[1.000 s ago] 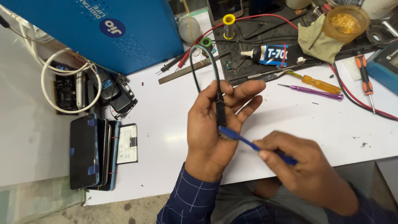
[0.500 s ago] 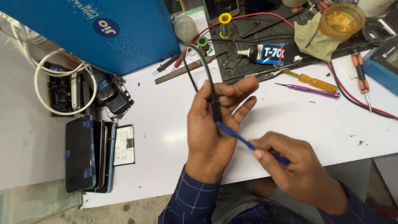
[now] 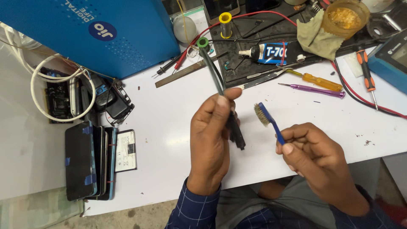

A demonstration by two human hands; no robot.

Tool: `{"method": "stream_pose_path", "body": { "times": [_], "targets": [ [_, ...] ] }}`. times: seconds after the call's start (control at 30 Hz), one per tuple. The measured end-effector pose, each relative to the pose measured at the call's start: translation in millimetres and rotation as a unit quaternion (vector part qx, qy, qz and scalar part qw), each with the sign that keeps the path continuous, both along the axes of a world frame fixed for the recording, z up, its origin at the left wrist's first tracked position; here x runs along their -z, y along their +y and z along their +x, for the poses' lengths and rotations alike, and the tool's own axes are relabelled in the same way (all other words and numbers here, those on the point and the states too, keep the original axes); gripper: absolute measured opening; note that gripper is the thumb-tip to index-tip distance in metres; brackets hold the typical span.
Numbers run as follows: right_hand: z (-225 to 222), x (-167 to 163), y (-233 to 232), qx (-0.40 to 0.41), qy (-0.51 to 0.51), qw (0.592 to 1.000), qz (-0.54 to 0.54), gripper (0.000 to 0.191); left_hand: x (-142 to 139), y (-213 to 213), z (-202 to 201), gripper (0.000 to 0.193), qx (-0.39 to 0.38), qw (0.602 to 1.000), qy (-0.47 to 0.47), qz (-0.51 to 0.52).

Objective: The person repairs a neckband earphone at a workbench. They work on the cable and its connector, use a screwdriver on the earphone piece, fit a small component and heat-shrink tubing over the wire joint, and brush the assembled cable.

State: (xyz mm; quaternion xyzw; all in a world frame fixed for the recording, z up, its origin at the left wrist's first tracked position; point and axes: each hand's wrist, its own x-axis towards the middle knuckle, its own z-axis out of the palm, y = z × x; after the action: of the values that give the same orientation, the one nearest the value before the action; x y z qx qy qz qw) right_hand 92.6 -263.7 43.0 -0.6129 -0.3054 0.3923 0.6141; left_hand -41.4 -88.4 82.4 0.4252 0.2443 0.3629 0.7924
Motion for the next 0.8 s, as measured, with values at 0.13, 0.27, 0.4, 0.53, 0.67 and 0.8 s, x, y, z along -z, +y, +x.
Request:
{"method": "stream_pose_path", "body": {
  "times": [0.13,0.27,0.4,0.53,0.67,0.8],
  "targets": [
    [-2,-5,5,0.026,-0.001,1.000,-0.017,0.023,-2,0,-6,0.027,-0.024,0.997,0.056,0.046],
    [-6,-11,15,0.072,-0.004,0.996,-0.061,0.031,-4,0,-18,0.024,-0.002,0.998,0.051,0.043],
    [-8,-11,30,0.101,-0.072,0.990,-0.063,0.040,-6,-2,-32,0.022,0.039,0.999,0.004,0.027],
    [-3,-8,35,0.135,-0.068,0.989,0.002,0.050,-7,0,-46,0.020,0.057,0.998,-0.041,0.005],
    [5,-8,25,0.016,0.052,0.998,0.040,0.043,0,2,-49,0.024,0.062,0.997,-0.045,-0.008],
    [-2,-7,16,0.002,-0.012,0.999,-0.031,0.035,11,2,-41,0.030,0.064,0.997,-0.039,-0.037]
  ]
}}
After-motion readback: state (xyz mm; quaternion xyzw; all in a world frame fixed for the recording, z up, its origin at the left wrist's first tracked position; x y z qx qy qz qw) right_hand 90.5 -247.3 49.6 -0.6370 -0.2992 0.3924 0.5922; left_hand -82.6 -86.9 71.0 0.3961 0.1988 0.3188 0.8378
